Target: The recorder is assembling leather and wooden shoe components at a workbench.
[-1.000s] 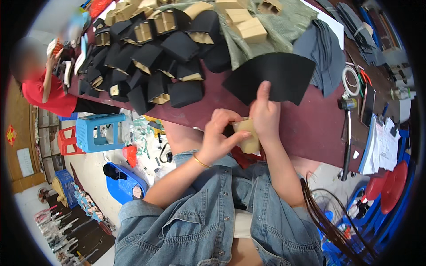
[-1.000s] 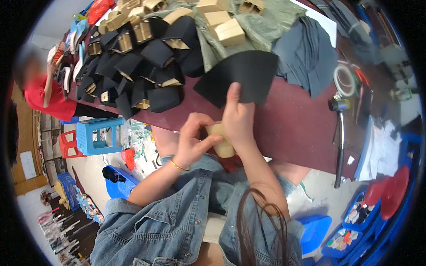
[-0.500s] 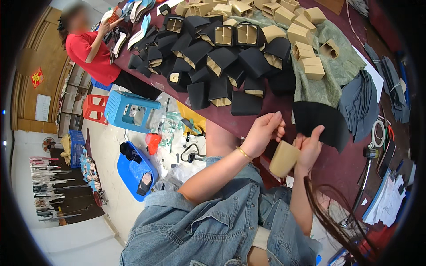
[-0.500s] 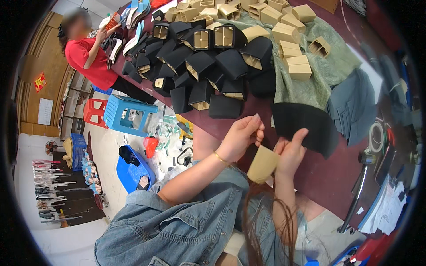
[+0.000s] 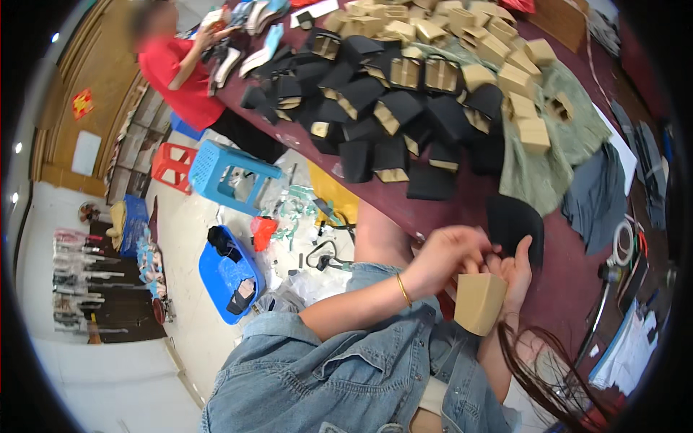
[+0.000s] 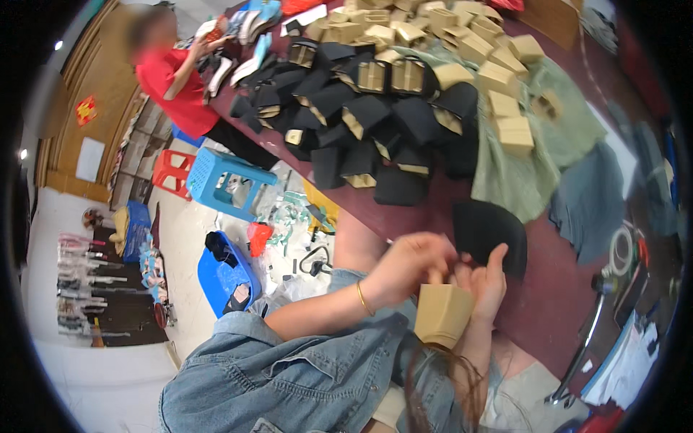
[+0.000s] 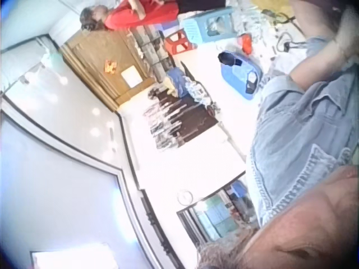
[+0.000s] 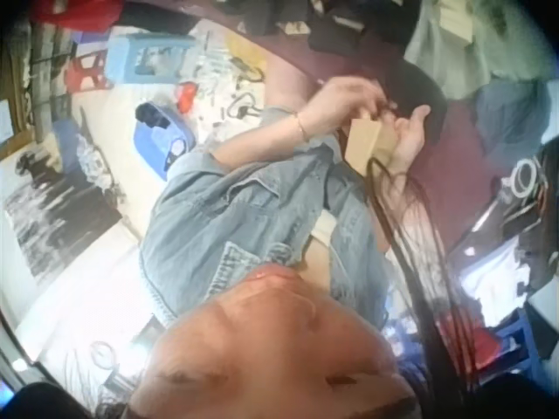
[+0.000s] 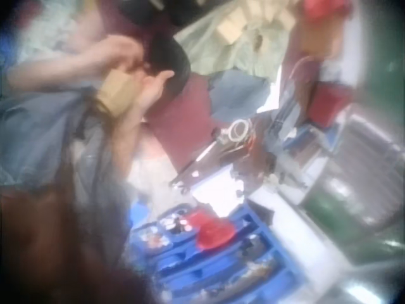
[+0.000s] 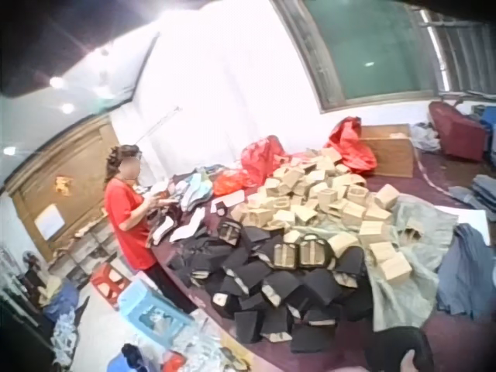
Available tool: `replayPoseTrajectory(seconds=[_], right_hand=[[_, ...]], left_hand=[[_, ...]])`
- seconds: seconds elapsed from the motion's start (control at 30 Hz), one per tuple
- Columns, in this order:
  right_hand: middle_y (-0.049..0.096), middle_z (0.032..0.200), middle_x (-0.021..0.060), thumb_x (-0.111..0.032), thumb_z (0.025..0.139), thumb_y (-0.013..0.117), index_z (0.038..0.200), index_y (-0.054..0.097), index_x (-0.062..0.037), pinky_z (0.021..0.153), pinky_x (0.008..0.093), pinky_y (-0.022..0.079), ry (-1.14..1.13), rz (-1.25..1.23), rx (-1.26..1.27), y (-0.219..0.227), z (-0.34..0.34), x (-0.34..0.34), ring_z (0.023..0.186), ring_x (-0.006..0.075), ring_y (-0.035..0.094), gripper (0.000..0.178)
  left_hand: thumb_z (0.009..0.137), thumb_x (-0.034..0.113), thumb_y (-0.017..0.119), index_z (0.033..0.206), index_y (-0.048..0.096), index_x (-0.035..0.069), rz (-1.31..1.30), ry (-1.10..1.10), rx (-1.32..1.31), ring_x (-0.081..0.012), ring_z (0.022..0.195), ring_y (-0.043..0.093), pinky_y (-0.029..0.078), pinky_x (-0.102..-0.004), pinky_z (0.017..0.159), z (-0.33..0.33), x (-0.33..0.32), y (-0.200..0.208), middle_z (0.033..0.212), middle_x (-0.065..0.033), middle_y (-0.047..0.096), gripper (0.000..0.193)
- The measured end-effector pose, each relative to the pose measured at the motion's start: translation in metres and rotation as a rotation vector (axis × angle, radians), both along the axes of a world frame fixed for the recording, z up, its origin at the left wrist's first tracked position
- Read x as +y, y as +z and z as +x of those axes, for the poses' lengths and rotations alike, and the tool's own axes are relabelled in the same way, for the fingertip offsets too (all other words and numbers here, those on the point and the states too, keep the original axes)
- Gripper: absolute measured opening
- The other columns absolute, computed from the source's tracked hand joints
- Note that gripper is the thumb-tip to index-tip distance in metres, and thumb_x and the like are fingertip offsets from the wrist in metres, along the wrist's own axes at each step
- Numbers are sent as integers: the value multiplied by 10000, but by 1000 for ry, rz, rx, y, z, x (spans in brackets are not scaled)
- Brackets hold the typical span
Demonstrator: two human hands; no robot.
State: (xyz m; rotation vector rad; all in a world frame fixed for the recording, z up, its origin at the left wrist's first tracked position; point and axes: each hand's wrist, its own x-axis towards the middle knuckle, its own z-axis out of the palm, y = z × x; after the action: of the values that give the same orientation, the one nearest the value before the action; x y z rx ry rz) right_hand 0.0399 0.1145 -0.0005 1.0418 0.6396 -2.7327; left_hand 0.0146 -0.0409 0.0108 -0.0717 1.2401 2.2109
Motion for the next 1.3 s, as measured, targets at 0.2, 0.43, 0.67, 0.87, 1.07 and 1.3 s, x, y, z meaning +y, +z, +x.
replayPoseTrajectory(seconds=[0.2,0.43,0.67,0.87,1.07,1.3], right_hand=[[284,430,-5,-688,875,328,819,499,-58,343,255,194,91,-44,176,36,0,16,332,116,224,655],[304,420,6,-637,907,343,800,506,-17,340,242,215,33,41,218,29,1,10,321,102,262,650],[311,411,6,-650,906,316,808,502,-29,337,240,205,58,119,174,29,0,7,320,101,248,656],[338,418,5,-642,911,322,795,521,9,354,236,233,62,287,207,33,-1,-1,335,86,283,690],[464,582,26,-580,946,296,940,529,0,413,208,297,216,618,452,14,8,0,395,70,349,625],[564,1152,148,-232,978,458,1245,459,18,911,373,432,173,1183,312,15,7,17,1085,253,537,366]], left_hand=[[982,269,457,1030,577,30,-127,175,73,-55,540,499,401,-202,479,2,-34,4,708,-1,563,272],[994,309,422,1107,550,28,-203,19,143,-117,956,544,427,-280,873,27,-4,7,1006,-56,583,330],[994,388,379,1202,496,49,-123,-48,-71,-130,1011,540,418,-297,914,28,2,5,1130,-33,559,415],[939,601,225,1343,402,56,361,-364,-648,-212,1183,487,362,-383,1023,35,7,4,1312,-88,482,701],[909,648,238,1337,410,60,393,-352,-657,-236,1194,492,385,-407,1010,30,-1,-1,1307,-96,493,748],[851,713,251,1312,427,30,514,-477,-468,-212,1133,537,457,-387,927,11,-44,-27,1250,-83,541,841]])
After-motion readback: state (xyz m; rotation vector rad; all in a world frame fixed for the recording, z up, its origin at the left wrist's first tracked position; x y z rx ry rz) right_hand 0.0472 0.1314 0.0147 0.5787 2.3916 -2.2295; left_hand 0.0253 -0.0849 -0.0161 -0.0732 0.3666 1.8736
